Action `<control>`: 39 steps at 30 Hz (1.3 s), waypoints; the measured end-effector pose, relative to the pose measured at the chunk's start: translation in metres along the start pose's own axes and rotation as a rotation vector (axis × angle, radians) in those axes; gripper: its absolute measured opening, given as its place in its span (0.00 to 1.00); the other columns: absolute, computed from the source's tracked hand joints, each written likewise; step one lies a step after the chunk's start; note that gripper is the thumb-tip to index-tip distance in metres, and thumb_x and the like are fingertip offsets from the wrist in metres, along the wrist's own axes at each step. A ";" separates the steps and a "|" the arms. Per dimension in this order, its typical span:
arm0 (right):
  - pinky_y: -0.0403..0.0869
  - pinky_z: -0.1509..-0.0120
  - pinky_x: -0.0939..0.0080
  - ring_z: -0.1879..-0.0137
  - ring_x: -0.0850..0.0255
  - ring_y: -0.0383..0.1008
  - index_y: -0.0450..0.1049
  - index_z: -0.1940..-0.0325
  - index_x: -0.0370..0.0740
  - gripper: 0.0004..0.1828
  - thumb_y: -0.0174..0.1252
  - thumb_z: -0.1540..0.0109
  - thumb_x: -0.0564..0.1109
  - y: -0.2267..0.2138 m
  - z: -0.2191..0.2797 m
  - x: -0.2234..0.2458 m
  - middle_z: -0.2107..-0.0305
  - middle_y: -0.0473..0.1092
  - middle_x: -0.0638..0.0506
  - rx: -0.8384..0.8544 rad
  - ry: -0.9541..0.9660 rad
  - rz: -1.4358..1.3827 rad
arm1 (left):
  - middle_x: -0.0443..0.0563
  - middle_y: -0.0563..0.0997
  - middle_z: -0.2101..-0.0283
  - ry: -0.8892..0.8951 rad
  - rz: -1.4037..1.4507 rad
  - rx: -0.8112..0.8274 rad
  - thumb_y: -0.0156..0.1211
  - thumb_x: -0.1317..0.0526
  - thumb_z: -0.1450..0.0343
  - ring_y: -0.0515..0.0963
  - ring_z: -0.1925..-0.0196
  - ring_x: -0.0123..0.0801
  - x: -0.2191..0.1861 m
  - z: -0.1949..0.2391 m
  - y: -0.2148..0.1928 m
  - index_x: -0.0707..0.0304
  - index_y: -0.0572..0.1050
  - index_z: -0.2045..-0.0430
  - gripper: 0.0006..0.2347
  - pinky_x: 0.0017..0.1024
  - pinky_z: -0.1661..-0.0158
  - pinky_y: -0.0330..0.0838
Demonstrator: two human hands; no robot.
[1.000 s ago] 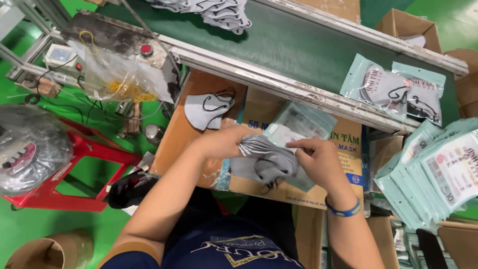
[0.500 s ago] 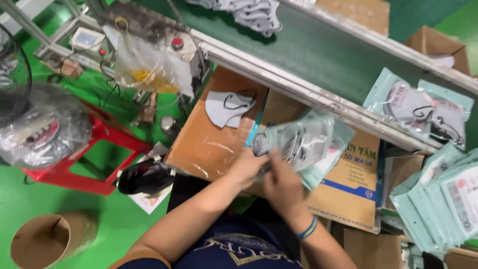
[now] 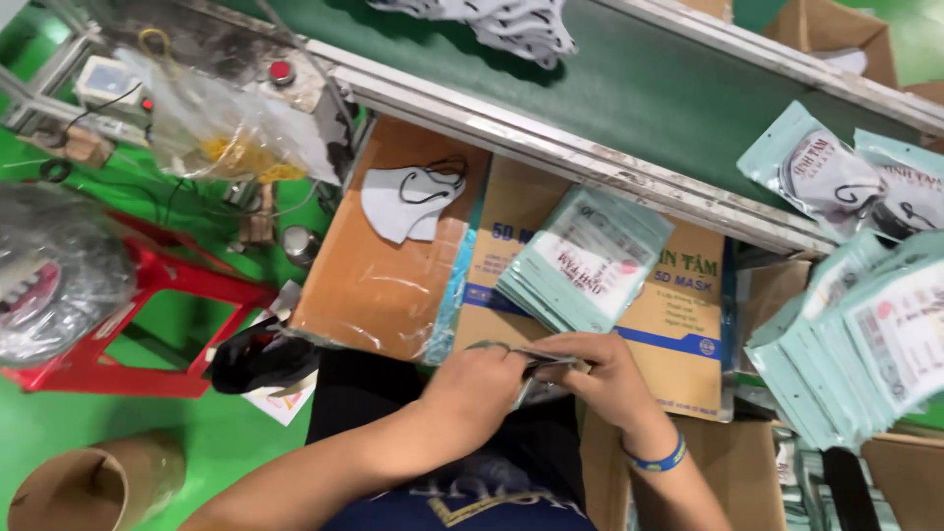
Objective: Packaging individual 5D face masks into plastic bags and organizing them in a factory setting.
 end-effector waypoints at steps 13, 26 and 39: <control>0.69 0.69 0.68 0.74 0.68 0.73 0.82 0.67 0.34 0.05 0.66 0.46 0.31 -0.014 0.026 0.017 0.76 0.78 0.51 -0.178 -0.107 0.137 | 0.53 0.78 0.66 0.297 0.106 -0.142 0.65 0.63 0.35 0.77 0.55 0.47 -0.029 -0.021 -0.095 0.59 0.75 0.71 0.05 0.46 0.53 0.66; 0.79 0.46 0.58 0.45 0.55 0.74 0.65 0.42 0.27 0.12 0.52 0.24 0.40 -0.197 0.101 -0.033 0.44 0.66 0.36 -1.098 -0.576 0.136 | 0.64 0.80 0.63 0.298 -0.101 -0.334 0.65 0.47 0.36 0.80 0.60 0.59 -0.005 -0.420 -0.091 0.60 0.71 0.56 0.22 0.54 0.62 0.71; 0.79 0.51 0.63 0.53 0.62 0.77 0.79 0.54 0.29 0.10 0.60 0.38 0.35 -0.165 -0.015 -0.065 0.52 0.74 0.44 -0.828 -0.058 0.022 | 0.65 0.81 0.54 0.237 -0.572 -0.072 0.57 0.63 0.27 0.80 0.50 0.58 0.243 -0.500 -0.041 0.65 0.74 0.53 0.10 0.48 0.53 0.77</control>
Point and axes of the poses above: each hand's wrist, its own z-axis away from the middle knuckle, its own y-axis out of the palm, x = y × z, the point moved 5 cm from there along -z, towards the middle knuckle
